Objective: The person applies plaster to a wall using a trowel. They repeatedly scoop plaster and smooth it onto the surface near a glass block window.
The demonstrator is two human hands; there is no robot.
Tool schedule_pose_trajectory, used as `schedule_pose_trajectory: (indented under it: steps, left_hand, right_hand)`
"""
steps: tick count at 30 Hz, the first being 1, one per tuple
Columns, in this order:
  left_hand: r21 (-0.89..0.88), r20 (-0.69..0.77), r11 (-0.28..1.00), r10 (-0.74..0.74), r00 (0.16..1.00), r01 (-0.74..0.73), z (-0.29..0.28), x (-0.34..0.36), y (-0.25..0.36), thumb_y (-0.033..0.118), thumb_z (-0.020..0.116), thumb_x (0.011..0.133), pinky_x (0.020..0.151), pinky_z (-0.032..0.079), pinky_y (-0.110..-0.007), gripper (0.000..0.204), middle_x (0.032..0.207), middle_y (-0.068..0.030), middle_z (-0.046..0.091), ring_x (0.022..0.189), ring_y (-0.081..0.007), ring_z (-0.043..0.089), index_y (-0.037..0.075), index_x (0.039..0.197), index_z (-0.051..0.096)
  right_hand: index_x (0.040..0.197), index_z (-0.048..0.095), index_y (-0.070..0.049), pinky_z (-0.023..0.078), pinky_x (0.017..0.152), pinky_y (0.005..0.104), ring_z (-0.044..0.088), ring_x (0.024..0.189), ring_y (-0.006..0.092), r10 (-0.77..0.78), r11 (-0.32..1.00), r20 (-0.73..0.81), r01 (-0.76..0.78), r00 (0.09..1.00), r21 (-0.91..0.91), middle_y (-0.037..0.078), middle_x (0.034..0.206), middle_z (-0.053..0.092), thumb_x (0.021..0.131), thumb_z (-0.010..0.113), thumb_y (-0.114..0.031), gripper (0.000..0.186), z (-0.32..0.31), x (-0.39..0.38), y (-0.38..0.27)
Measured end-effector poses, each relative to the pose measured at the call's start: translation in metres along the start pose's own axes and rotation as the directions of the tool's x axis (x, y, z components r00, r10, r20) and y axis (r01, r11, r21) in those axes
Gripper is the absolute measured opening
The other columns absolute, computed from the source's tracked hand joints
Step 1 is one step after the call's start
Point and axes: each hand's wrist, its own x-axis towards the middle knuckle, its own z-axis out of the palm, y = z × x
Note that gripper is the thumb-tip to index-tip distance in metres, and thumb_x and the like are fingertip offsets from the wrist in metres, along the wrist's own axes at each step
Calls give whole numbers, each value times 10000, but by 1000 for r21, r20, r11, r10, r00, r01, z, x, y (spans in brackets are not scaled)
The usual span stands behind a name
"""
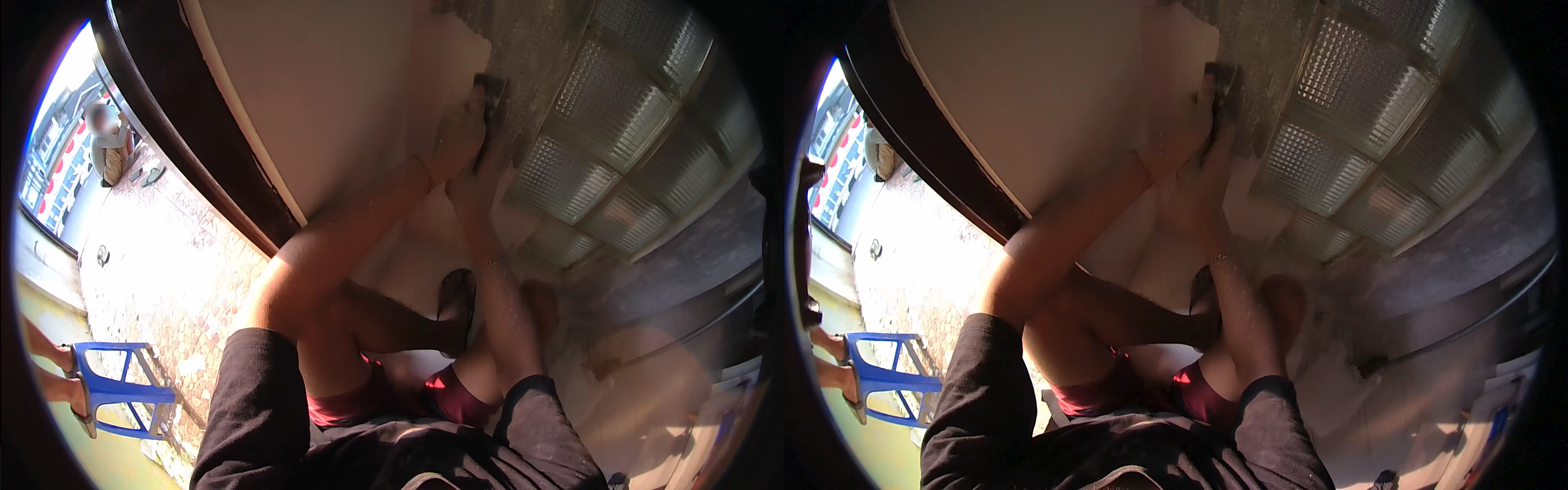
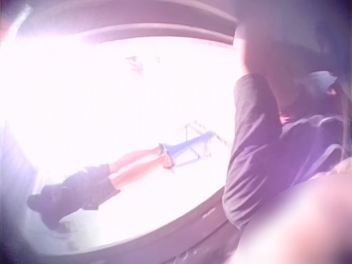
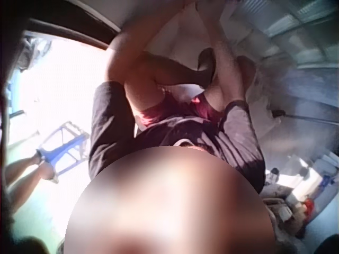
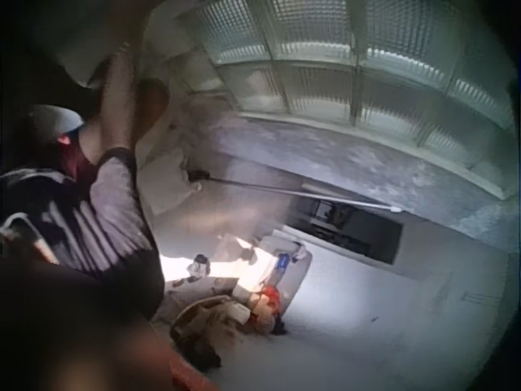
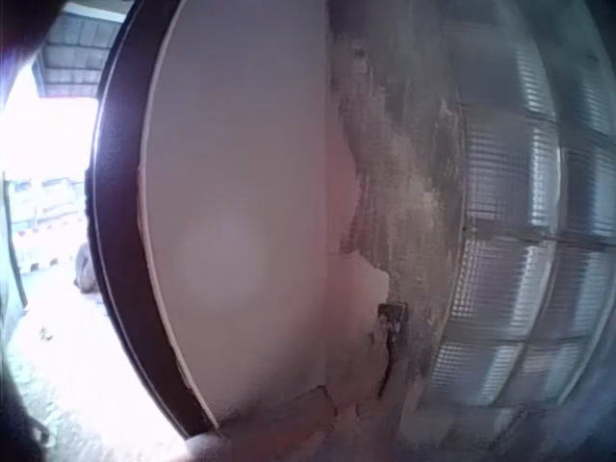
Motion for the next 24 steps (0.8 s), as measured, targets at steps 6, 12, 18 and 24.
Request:
schedule_pose_trajectory:
  steps: [6,12,18,24]
  left_hand:
    - [-32,-153,999,-12,988,8,12,-11,-8,538,278,1046,884,465,-445,730,935,-302,661,905,-388,650,-84,1030,660]
    - [-18,-37,1000,-5,999,5,-2,-3,-28,495,390,1041,805,486,-386,623,938,-206,679,823,-280,611,-63,1007,663]
    - [-219,-29,968,-133,991,123,7,4,-36,502,353,1044,812,490,-381,622,953,-189,680,881,-279,623,-42,1055,655]
    - [-155,113,987,-29,993,46,9,17,-52,535,250,1043,935,469,-428,711,1109,-284,655,1051,-417,635,-57,1178,619]
  right_hand:
    - [1378,387,61,430,1022,379,580,1202,315,96,988,-15,-94,995,122,236,1274,587,992,485,-105,431,2,-17,-6]
    - [1425,343,23,525,774,364,667,840,262,434,881,177,-457,883,120,157,985,665,1006,450,-95,448,-7,-25,-9]
    - [1529,237,-53,505,664,343,653,725,282,293,956,62,-293,954,-14,169,907,653,1027,377,-72,522,3,-35,1]
    - [1565,151,-39,500,669,335,658,734,309,63,998,32,-62,998,-17,222,929,656,998,374,-38,610,-1,-25,14]
